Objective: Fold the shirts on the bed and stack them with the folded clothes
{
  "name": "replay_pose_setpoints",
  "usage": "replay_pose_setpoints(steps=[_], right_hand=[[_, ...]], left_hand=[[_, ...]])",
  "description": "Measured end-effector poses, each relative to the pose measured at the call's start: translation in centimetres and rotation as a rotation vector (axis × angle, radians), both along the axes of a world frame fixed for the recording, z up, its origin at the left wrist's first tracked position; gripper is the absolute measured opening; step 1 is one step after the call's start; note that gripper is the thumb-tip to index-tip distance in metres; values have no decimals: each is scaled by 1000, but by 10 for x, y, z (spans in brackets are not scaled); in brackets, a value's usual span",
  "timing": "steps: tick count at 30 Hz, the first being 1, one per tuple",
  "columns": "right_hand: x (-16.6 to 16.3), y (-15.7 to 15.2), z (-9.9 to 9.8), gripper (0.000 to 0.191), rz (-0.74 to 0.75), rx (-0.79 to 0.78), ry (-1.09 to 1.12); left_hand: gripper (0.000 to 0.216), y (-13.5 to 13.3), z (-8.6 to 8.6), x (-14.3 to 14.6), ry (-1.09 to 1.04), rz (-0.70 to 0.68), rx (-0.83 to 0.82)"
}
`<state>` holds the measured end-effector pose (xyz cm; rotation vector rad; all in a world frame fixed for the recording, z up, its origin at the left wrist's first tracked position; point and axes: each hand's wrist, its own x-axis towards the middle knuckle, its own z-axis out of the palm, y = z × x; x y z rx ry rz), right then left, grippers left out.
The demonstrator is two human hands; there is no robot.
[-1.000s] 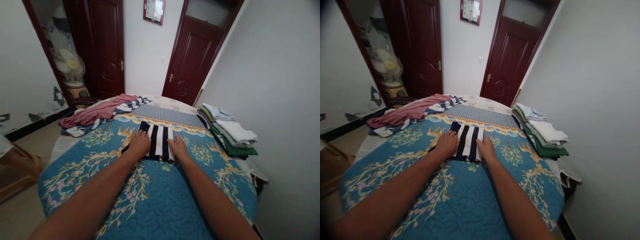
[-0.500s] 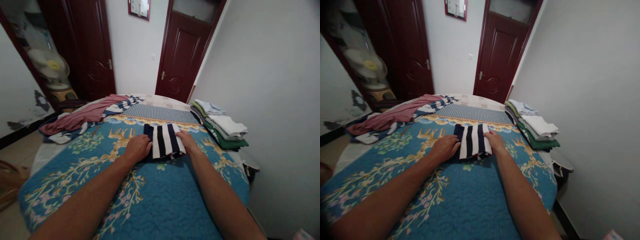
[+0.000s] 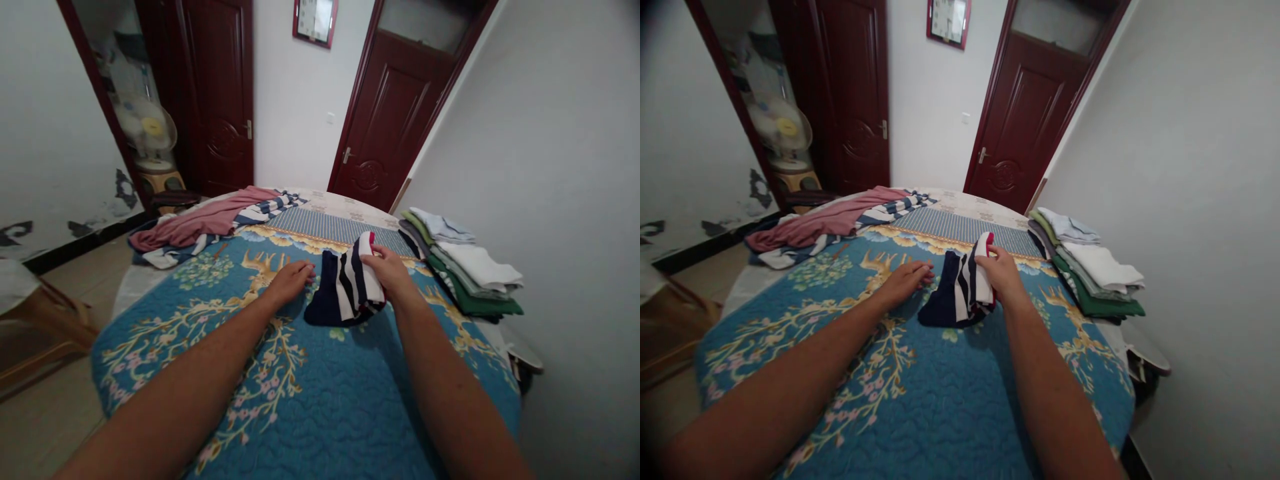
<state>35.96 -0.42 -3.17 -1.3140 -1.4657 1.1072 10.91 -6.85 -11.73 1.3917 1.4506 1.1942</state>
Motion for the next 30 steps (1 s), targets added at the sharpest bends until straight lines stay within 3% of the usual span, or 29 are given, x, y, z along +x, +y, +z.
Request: replay_pose_setpoints(steps=[3,7,12,16,21,24,27,30], right_hand=[[-29,2,5,68,28,92,-128],[-74,-10,-11,65,120,179,-224],[-106,-44,-42,45,349,155,-52],[-79,-42,-53,30,273,276,-100],[-25,-2,-66,35,62,362,-206],[-12,12,-70,39,21,470,-307],[-19,10,-66,45,63,626,-406],[-37,5,-61,51,194,747,-509]], left_hand=[[50,-3,2,4,-306,-33,-87],[61,-2,4,5,-640,-73,-232],[47,2,-1,0,-744,3,-256],[28,5,-5,-9,-445,142,-170],[50,10,-6,-25,274,415,96],[44,10,-4,-29,501,420,299],[41,4,-1,-18,605,332,461],[49,-6,-4,5,683,184,416]])
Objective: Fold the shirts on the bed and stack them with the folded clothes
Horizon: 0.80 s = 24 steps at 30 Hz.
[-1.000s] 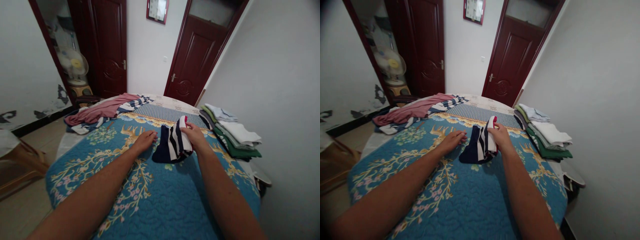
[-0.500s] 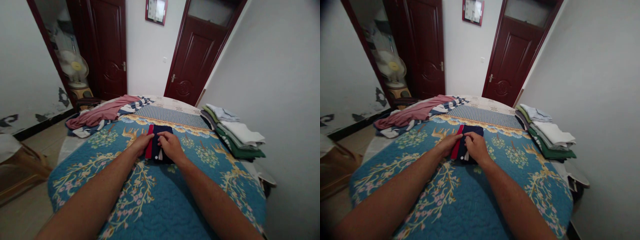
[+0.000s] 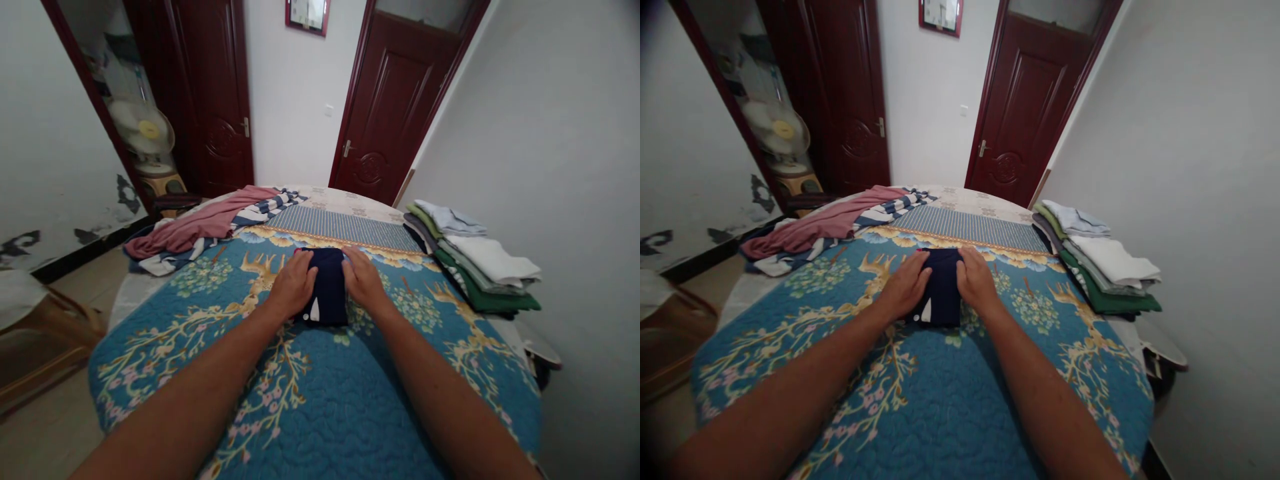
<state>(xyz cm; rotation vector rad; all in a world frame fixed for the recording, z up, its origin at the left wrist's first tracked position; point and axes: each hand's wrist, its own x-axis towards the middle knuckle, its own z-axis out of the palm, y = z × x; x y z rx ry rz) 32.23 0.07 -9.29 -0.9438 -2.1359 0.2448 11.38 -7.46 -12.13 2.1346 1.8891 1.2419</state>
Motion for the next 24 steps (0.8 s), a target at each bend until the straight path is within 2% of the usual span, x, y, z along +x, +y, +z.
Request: replay_pose_setpoints(steps=[2,4,8,13,24], right_hand=[[-14,-1,-2,57,45,-2,-114],[-25,1,-9,61,43,-80,-245],[-36,12,-29,65,-13,-290,-438],[-39,27,-36,72,-44,-340,-471],[-54,81,-42,78,-168,-393,-439]], left_hand=[[54,-5,-5,13,57,-3,-127],[58,-8,-10,19,89,5,-224],[62,-6,-16,18,82,2,-262],[70,-4,-18,18,76,83,-278],[71,-3,-19,21,116,103,-318]])
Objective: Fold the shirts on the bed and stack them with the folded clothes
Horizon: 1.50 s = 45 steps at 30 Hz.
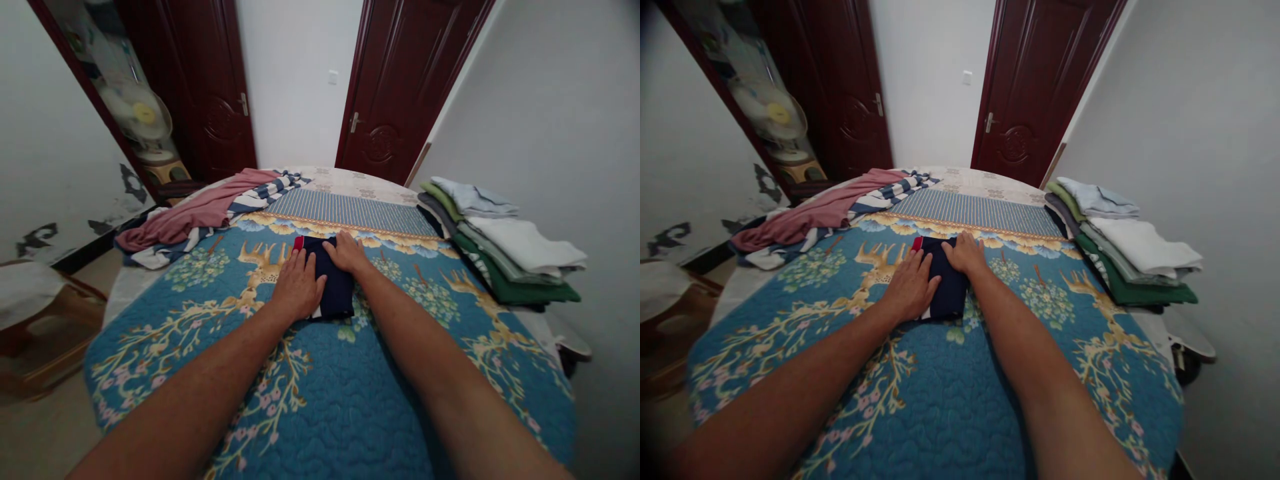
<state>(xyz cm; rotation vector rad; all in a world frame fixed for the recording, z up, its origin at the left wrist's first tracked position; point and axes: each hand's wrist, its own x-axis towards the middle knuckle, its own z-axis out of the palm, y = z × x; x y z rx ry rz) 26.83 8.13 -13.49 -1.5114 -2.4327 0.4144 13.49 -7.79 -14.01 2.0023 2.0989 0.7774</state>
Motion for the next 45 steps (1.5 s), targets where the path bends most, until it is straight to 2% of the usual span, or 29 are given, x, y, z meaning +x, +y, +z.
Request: replay_pose_setpoints(steps=[5,8,15,19,22,26,31,34,37,39,42,45], right_hand=[[5,-1,-1,73,-13,76,97],[13,-15,0,71,58,115,141],[40,-93,-4,74,149,195,28],[63,-140,-10,77,112,193,-5],[76,-158,-11,77,93,176,27],[81,-146,-5,76,93,110,241],[74,-103,5,64,-187,-76,579],[68,-87,11,50,-276,-309,690],[62,-81,19,37,-282,-568,788],[59,-80,24,35,-284,-670,817],[50,-82,26,35,-232,-685,815],[35,-88,19,35,-129,-554,922]], left_hand=[[71,2,1,-1,27,3,-15],[70,1,3,-2,24,-4,-18],[66,1,5,-2,28,-5,-23],[66,2,5,-5,52,-17,-22],[60,2,5,-12,7,-41,24],[51,3,9,-24,-23,-13,133],[41,6,17,-36,-168,56,164],[38,11,20,-45,-393,145,119],[41,16,18,-54,-652,235,64],[45,18,15,-58,-736,251,42],[44,20,13,-60,-710,241,38],[40,19,15,-60,-659,236,50]])
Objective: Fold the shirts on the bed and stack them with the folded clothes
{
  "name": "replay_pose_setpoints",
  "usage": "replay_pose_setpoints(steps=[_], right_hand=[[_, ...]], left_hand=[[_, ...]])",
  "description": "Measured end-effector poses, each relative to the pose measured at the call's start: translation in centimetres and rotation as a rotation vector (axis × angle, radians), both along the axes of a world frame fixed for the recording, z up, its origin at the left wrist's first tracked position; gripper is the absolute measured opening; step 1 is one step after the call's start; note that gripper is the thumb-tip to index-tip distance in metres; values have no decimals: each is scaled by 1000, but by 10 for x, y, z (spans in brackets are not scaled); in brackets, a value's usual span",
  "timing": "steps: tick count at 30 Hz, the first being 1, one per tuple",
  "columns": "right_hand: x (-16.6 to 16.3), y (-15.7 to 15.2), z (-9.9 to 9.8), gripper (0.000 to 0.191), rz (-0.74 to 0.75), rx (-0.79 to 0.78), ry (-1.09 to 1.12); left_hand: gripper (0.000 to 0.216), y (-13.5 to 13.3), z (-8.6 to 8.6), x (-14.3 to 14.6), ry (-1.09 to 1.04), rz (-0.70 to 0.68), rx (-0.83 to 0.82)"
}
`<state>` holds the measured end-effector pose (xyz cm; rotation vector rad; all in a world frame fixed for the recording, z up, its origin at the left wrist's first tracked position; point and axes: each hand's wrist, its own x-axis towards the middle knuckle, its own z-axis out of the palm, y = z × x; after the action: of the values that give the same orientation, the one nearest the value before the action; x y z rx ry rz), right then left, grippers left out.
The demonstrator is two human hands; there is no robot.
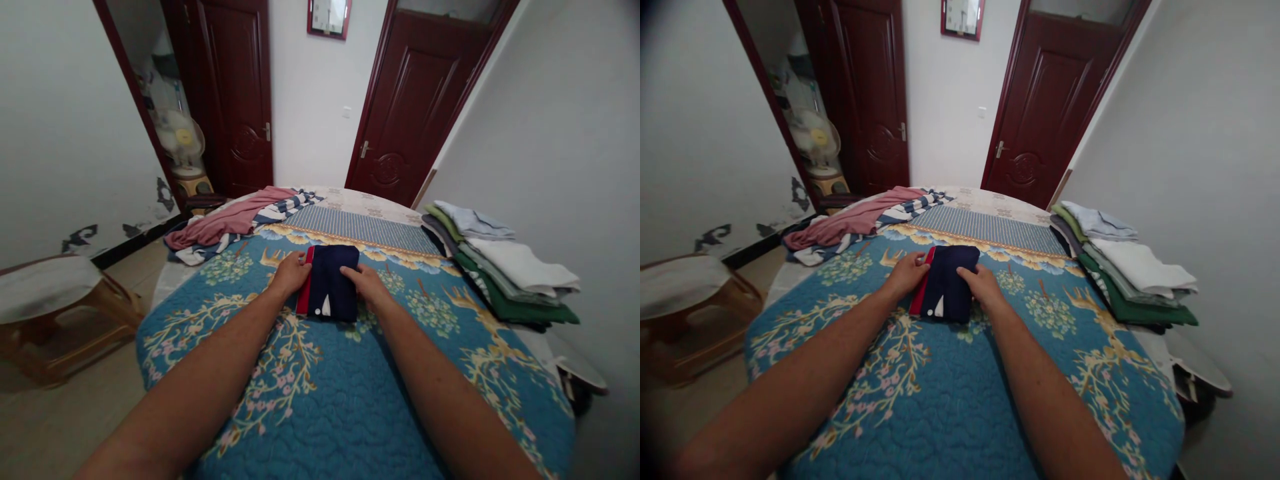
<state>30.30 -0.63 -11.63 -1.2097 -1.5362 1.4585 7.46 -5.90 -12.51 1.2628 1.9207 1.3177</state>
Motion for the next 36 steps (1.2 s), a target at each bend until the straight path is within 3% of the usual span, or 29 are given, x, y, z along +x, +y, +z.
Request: replay_pose_setpoints(steps=[2,5,9,12,15,17,19,22,25,27,31,36], right_hand=[[-10,-5,-7,43,-34,53,110],[-15,-8,-9,45,-76,-33,241],[12,4,17,39,-135,-55,265],[51,15,59,39,-198,250,7],[80,13,98,40,-327,733,-508],[83,2,110,40,-356,919,-826],[72,-15,104,34,-306,978,-1080],[45,-39,71,24,-138,947,-1321],[29,-55,32,25,115,1013,-1363],[30,-60,15,24,202,1094,-1346],[49,-56,4,30,225,1201,-1293],[73,-49,3,35,290,1285,-1159]], left_hand=[[37,-1,2,1,9,-16,-2],[44,-4,5,5,-59,-56,-37],[66,-8,6,15,-381,-190,-64],[67,-10,6,22,-481,-249,-46],[63,-11,8,27,-524,-296,-31],[61,-12,9,28,-553,-322,-24],[61,-13,9,29,-545,-320,-16],[64,-11,5,27,-460,-284,0],[65,-6,-1,24,-284,-312,45],[66,-4,-6,23,-126,-370,93],[69,-4,-13,23,148,-428,176],[72,-5,-15,27,226,-440,206]])
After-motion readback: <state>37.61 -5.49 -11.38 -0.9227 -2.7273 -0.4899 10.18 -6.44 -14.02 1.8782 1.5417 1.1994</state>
